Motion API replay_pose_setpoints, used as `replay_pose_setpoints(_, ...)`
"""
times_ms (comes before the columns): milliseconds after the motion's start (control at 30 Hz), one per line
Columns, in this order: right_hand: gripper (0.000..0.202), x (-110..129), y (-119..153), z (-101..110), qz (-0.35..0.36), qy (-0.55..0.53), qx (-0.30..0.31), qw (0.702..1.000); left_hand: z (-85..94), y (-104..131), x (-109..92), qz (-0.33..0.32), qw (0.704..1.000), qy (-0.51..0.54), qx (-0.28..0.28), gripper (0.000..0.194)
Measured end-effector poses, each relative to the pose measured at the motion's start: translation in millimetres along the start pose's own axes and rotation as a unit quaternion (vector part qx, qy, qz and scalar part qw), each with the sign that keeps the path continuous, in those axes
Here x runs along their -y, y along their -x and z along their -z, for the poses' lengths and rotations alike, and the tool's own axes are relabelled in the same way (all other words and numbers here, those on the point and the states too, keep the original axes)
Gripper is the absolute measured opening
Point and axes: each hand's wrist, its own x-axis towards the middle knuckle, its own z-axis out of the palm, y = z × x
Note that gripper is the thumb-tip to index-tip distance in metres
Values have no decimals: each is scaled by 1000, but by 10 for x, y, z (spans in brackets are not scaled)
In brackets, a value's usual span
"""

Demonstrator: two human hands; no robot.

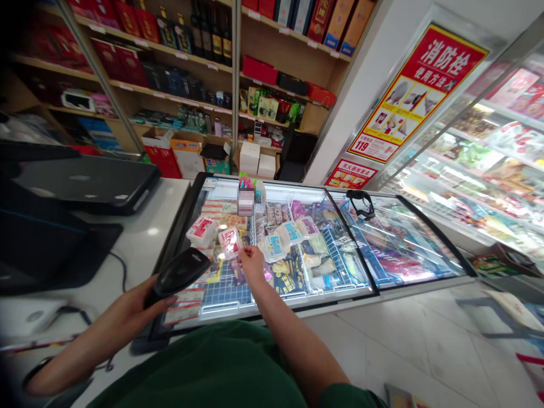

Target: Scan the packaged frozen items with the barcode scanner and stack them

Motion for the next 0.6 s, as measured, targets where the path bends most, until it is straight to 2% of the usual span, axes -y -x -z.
replay_pose_setpoints(233,20,-124,221,357,43,17,-19,999,-159,-72,-90,-48,996,-51,51,58)
replay_pose_setpoints(400,21,-166,336,473,63,23,-23,997,-254,-105,-163,-68,992,-72,83,54)
replay_pose_setpoints(600,21,-186,384,556,86,25,-25,996,-297,-120,-219,-78,990,-86,83,52)
